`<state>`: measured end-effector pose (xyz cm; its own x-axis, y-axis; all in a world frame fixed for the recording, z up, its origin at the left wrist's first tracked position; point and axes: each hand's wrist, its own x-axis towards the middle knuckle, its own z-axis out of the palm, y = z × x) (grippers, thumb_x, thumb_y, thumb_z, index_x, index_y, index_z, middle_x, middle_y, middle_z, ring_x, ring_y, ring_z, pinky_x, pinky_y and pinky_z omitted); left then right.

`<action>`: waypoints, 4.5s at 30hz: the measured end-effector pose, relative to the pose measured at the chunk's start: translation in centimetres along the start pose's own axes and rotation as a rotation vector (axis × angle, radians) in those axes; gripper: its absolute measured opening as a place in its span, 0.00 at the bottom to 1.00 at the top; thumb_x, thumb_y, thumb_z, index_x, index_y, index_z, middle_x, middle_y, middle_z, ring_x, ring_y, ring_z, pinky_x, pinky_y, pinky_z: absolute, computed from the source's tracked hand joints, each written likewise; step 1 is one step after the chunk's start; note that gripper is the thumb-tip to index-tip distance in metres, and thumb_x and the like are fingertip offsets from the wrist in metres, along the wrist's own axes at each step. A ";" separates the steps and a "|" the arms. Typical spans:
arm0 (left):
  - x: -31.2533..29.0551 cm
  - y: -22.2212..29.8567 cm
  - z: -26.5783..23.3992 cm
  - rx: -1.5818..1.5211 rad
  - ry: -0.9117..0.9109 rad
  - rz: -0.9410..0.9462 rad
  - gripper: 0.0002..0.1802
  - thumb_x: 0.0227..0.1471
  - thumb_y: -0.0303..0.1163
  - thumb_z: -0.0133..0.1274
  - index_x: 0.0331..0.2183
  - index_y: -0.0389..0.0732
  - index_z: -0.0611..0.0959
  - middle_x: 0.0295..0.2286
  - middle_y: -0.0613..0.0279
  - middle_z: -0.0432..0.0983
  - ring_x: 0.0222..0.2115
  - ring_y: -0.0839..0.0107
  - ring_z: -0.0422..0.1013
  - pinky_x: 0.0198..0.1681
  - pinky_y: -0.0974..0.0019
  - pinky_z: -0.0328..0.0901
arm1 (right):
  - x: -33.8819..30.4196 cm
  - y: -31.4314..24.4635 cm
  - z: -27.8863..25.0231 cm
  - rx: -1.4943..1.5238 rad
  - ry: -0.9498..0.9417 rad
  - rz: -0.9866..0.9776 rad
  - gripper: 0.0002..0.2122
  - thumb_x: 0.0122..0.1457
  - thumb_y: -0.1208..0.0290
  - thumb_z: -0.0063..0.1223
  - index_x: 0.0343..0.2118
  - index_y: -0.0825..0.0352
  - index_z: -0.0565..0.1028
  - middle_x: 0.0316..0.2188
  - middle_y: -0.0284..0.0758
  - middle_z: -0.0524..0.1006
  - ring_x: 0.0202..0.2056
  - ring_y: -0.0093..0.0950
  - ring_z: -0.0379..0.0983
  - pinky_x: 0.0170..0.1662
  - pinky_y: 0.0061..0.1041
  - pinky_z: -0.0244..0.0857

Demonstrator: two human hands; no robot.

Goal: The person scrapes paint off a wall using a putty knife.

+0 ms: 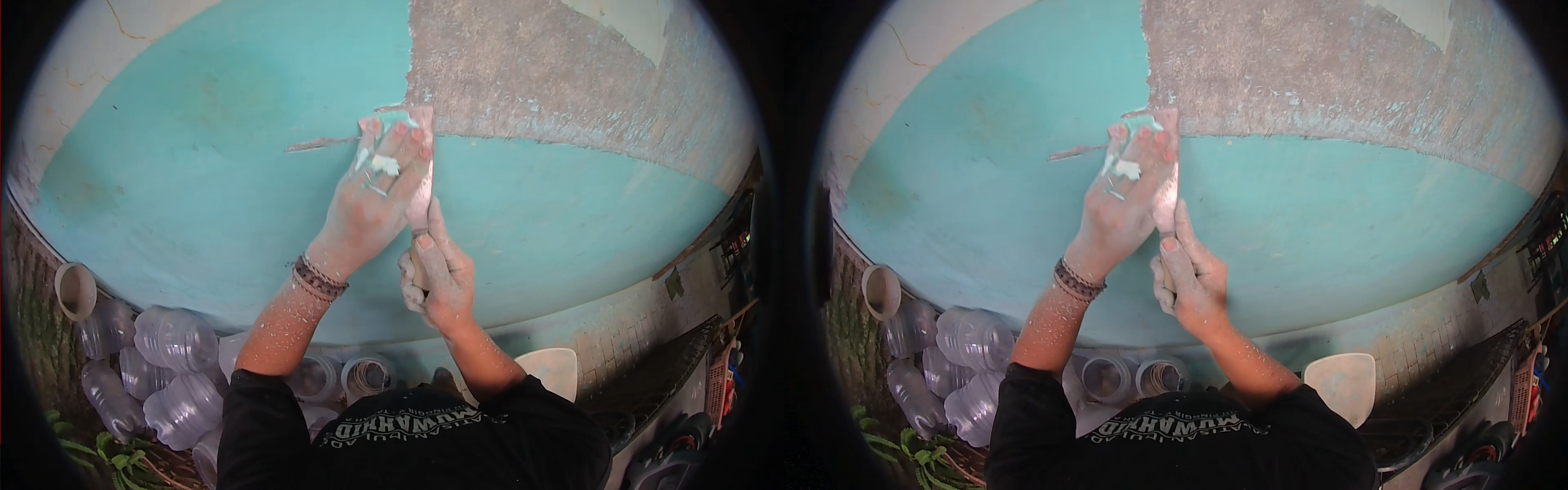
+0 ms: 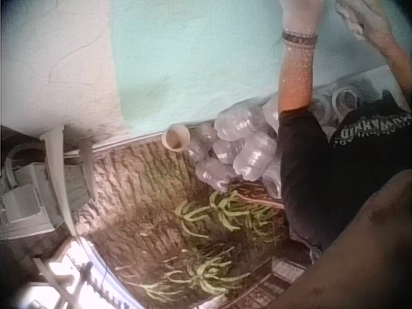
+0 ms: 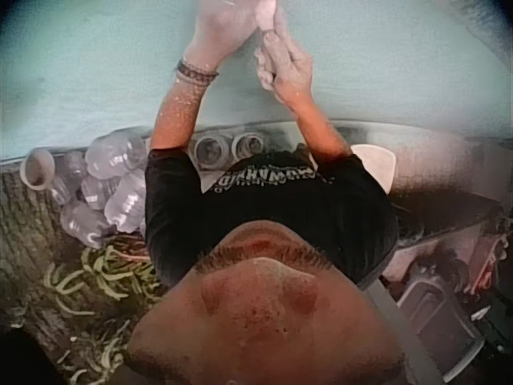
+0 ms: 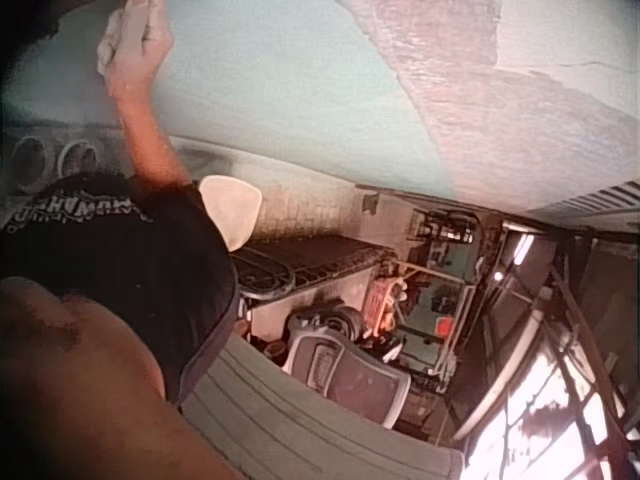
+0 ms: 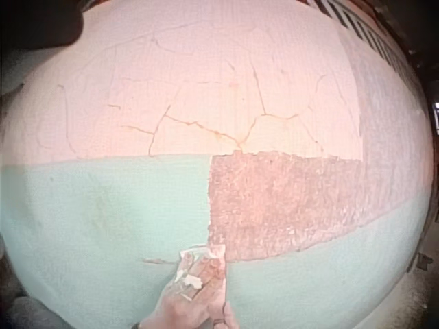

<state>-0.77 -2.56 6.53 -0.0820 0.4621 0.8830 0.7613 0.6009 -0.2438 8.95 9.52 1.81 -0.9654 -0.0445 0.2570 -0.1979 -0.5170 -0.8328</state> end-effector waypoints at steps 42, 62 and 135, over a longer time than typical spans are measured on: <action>3.0 -0.3 0.3 0.020 0.070 0.150 0.23 0.42 0.23 0.56 0.45 0.35 0.78 0.51 0.52 0.71 0.56 0.53 0.64 0.61 0.41 0.56 | 0.5 -2.2 0.9 -0.020 0.046 -0.060 0.25 0.68 0.66 0.41 0.66 0.61 0.53 0.19 0.26 0.63 0.15 0.13 0.54 0.15 0.14 0.48; 4.9 -1.9 -1.7 0.045 0.087 0.162 0.22 0.43 0.23 0.57 0.45 0.35 0.78 0.48 0.46 0.73 0.52 0.51 0.68 0.60 0.43 0.58 | 1.4 -3.4 2.6 -0.086 0.006 -0.101 0.25 0.69 0.66 0.40 0.67 0.60 0.51 0.19 0.25 0.62 0.15 0.13 0.53 0.15 0.15 0.49; 8.5 -3.5 -5.2 0.060 0.081 0.182 0.23 0.42 0.22 0.54 0.45 0.33 0.77 0.46 0.44 0.74 0.50 0.51 0.69 0.61 0.46 0.56 | 2.1 -6.8 6.4 -0.097 -0.006 -0.117 0.26 0.68 0.64 0.40 0.67 0.57 0.52 0.19 0.23 0.61 0.16 0.13 0.53 0.15 0.14 0.49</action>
<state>-0.85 -4.11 17.01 0.1077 0.5142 0.8509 0.7192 0.5506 -0.4238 9.33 7.51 11.15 -0.9336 0.0059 0.3583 -0.3251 -0.4343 -0.8400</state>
